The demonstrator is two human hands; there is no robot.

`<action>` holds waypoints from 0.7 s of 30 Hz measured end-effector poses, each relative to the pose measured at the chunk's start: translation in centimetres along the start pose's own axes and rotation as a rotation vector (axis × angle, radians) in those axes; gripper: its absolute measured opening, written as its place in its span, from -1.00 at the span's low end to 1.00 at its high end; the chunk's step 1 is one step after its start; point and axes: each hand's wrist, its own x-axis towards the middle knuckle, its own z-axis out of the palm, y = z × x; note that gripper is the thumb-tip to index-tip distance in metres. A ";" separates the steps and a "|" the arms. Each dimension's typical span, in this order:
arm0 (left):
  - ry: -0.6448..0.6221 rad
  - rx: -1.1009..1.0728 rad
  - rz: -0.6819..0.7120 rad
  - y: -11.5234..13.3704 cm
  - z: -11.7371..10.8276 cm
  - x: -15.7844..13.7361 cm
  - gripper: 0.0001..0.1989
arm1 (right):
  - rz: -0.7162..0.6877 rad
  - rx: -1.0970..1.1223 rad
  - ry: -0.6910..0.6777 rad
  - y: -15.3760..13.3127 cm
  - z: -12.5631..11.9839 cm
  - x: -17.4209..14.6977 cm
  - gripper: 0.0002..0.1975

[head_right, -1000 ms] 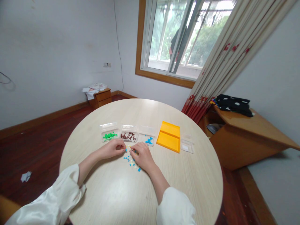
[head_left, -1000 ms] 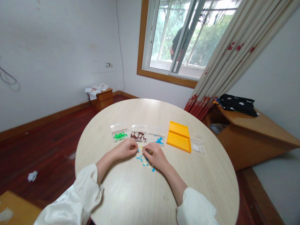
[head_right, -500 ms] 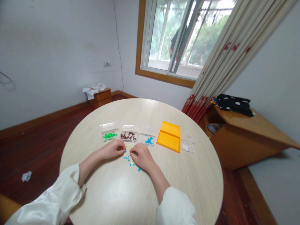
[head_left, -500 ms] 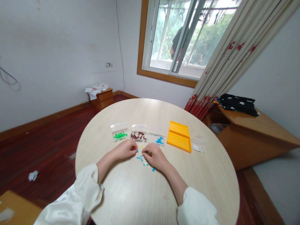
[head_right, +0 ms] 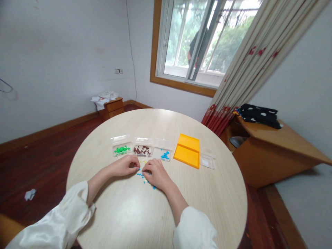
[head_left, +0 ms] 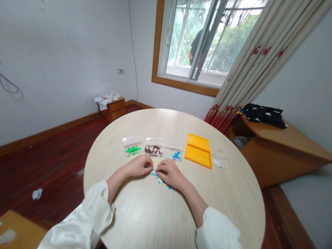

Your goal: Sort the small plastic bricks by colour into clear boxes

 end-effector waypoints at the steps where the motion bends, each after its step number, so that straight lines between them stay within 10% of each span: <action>1: 0.001 0.002 0.021 -0.1 0.0 0.0 -0.81 | 0.002 0.002 0.002 0.0 0.0 0.0 -0.91; 21: -0.035 0.003 0.051 -0.8 0.3 0.1 -0.88 | 0.052 0.036 -0.038 0.1 -0.3 -0.1 -0.94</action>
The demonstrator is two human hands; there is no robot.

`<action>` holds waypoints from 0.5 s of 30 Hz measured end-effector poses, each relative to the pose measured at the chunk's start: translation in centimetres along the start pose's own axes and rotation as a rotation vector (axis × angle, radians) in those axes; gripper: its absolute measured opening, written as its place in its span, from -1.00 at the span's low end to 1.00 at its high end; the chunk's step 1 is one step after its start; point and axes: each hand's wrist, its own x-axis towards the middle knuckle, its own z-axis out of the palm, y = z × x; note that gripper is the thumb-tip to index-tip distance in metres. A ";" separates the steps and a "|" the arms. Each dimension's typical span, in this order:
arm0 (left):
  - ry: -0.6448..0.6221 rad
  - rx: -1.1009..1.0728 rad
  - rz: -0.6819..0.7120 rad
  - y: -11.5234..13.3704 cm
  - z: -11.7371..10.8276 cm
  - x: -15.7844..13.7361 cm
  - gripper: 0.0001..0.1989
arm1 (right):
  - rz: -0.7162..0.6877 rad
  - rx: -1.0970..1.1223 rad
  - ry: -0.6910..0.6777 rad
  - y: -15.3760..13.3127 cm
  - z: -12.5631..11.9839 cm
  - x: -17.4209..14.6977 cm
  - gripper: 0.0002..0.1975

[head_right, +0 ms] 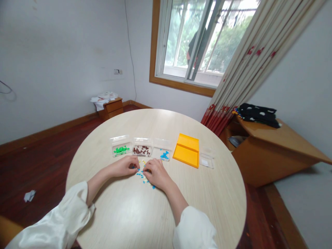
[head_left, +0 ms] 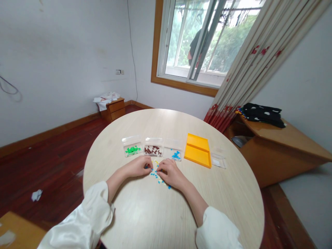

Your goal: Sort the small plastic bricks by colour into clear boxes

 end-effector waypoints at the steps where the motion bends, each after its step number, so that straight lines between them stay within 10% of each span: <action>1: 0.002 0.001 0.000 0.0 0.0 0.0 -0.88 | 0.004 -0.001 -0.001 0.0 0.0 0.0 -0.94; 15: -0.013 -0.024 0.006 0.6 0.2 0.2 -0.88 | -0.008 -0.013 0.030 -0.1 0.8 0.2 -0.92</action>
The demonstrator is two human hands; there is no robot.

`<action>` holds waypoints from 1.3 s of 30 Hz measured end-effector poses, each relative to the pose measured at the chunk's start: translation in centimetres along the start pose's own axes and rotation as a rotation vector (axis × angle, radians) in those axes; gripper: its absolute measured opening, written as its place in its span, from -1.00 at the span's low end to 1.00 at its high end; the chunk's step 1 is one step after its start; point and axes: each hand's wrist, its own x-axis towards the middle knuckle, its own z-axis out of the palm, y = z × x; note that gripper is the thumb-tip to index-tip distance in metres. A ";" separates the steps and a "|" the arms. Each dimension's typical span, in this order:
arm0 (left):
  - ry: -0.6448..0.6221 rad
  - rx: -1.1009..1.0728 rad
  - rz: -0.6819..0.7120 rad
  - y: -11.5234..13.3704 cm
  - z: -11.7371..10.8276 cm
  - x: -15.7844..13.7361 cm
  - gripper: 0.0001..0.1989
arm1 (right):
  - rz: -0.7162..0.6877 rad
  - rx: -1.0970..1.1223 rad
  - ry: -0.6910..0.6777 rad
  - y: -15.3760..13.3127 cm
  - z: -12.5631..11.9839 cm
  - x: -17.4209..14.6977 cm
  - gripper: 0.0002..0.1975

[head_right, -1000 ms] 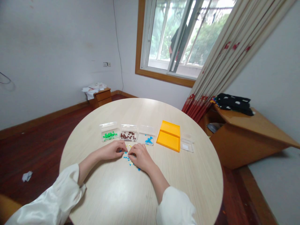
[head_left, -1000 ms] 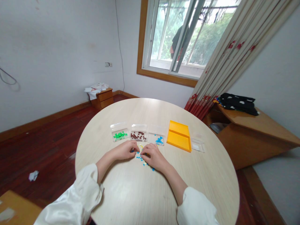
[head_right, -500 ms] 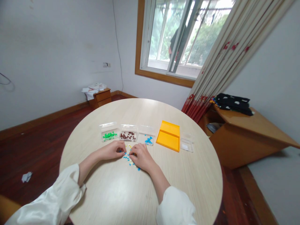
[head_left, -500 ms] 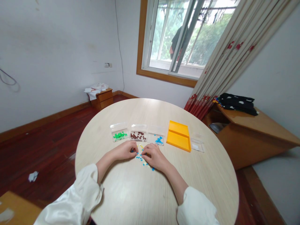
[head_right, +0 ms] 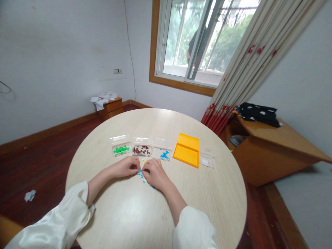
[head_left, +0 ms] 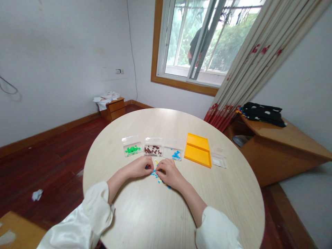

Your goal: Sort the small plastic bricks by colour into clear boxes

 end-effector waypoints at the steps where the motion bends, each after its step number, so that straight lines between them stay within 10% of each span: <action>1: -0.002 0.001 0.001 0.0 0.0 0.0 -0.88 | -0.001 0.002 0.003 0.0 0.0 0.0 -0.93; 39: -0.016 -0.029 0.072 -0.7 0.0 -0.3 -0.86 | -0.032 0.019 -0.021 -0.7 -1.6 -0.2 -0.93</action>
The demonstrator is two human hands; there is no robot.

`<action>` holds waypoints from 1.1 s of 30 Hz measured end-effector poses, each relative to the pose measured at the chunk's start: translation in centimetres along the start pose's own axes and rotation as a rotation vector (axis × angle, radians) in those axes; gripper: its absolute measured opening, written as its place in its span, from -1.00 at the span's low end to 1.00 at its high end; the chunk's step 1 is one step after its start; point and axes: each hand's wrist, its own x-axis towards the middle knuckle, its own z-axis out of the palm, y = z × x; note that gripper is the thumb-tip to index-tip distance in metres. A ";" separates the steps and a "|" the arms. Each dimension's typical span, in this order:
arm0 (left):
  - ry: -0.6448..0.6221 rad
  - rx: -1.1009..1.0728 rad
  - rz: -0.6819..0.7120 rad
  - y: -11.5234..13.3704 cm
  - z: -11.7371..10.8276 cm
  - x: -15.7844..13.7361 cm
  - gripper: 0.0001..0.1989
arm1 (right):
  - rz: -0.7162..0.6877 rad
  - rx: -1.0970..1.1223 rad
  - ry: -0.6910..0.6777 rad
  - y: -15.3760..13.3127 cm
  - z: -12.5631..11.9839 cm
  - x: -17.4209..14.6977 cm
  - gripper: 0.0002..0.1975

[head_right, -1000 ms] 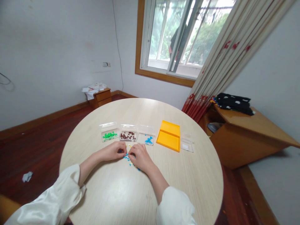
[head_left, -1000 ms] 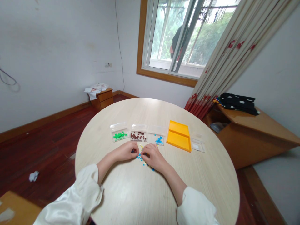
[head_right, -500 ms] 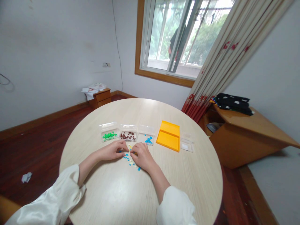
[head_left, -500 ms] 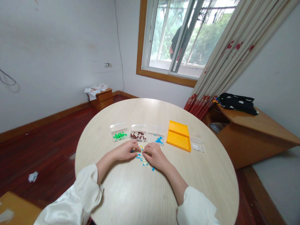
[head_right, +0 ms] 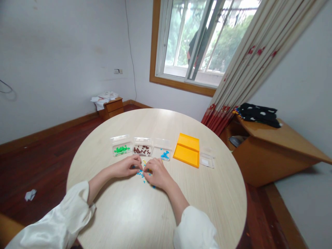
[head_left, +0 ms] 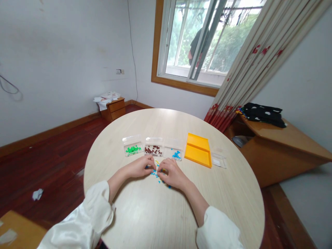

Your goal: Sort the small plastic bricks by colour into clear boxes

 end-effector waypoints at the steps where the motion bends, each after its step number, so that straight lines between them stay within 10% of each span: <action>1: -0.002 -0.002 -0.001 0.0 0.0 0.0 -0.87 | -0.004 -0.003 -0.014 -0.1 0.0 0.0 -0.92; 33: 0.017 0.020 -0.035 0.6 -0.1 0.2 -0.89 | 0.007 0.001 -0.095 -0.5 -0.1 -0.2 -0.94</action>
